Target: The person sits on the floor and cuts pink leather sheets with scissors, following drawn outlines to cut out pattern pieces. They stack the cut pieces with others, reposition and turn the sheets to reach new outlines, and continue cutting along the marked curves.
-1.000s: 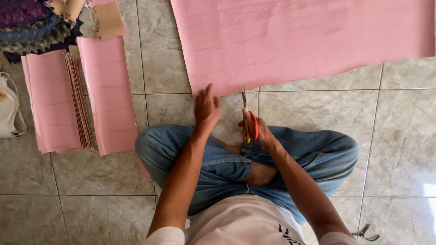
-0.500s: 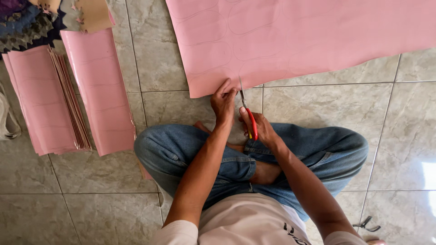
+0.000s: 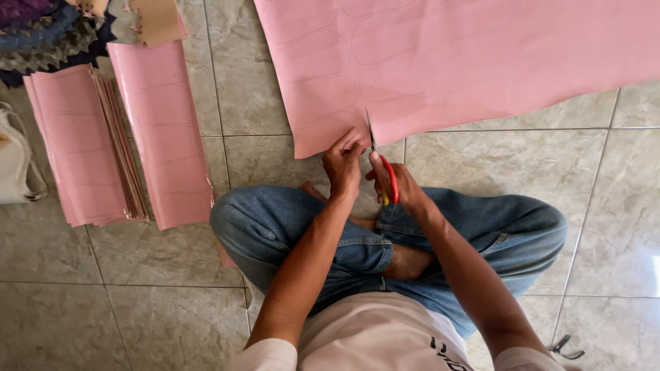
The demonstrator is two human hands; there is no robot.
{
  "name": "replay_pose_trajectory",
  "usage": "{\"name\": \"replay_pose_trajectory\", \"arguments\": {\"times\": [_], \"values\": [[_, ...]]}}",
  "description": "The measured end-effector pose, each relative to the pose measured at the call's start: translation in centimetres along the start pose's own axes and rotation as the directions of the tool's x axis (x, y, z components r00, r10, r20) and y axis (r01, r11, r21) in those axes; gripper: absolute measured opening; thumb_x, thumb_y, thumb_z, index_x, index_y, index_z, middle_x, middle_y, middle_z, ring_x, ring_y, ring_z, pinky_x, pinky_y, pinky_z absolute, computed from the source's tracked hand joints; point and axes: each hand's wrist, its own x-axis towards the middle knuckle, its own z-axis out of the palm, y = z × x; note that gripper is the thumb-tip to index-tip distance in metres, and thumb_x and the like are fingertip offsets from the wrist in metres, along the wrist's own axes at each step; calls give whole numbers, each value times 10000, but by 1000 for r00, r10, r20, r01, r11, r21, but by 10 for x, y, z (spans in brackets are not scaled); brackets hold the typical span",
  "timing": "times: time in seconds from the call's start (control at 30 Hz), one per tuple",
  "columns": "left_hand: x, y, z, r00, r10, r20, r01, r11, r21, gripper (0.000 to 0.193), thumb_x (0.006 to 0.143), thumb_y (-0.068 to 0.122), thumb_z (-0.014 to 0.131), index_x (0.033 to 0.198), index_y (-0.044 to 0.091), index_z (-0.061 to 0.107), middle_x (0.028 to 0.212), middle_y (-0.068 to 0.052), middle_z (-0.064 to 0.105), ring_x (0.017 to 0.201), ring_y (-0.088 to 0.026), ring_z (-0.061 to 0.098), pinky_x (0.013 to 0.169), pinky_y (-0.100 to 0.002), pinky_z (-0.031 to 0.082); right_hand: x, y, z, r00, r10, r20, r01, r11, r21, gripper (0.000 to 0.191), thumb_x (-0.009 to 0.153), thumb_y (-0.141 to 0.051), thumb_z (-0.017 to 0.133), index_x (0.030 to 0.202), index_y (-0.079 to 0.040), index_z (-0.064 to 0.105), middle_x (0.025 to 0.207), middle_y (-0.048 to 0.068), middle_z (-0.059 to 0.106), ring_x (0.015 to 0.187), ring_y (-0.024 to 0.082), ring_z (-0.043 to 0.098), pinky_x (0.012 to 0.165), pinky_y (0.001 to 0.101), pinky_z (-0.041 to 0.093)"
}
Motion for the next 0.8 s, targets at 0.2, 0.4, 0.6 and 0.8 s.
{"name": "replay_pose_trajectory", "arguments": {"times": [0.2, 0.4, 0.6, 0.8], "values": [[-10, 10, -9, 998, -52, 22, 52, 998, -18, 379, 943, 27, 658, 1318, -20, 672, 1077, -138, 758, 907, -166, 721, 819, -295, 576, 2, -12, -1, 1000, 5, -16, -5, 1000, -16, 844, 956, -667, 484, 867, 140, 713, 500, 78, 514, 390, 192, 538, 400, 350, 459], [-21, 18, -17, 994, -102, 44, 104, 993, -50, 392, 957, 69, 687, 1342, -2, 670, 1059, -141, 751, 918, -156, 692, 829, -289, 563, 18, -25, 4, 999, -28, 21, 28, 1000, 3, 842, 967, -692, 429, 856, 95, 708, 477, 66, 523, 384, 170, 563, 415, 319, 485], [-27, 19, -23, 990, -121, 76, 129, 985, -113, 404, 964, 66, 661, 1359, -20, 640, 1098, -167, 743, 951, -192, 728, 862, -297, 570, 28, -23, 8, 993, -117, 24, 117, 993, 24, 798, 981, -682, 453, 736, 59, 621, 480, 64, 518, 393, 176, 562, 408, 327, 481], [-29, 17, -31, 993, -62, 100, 80, 979, -189, 395, 961, 37, 665, 1346, -48, 636, 1249, -129, 718, 1025, -166, 697, 919, -304, 574, 39, -37, 6, 997, -71, -13, 71, 997, 29, 746, 974, -646, 481, 593, -12, 581, 464, 103, 525, 383, 193, 555, 401, 335, 474]]}}
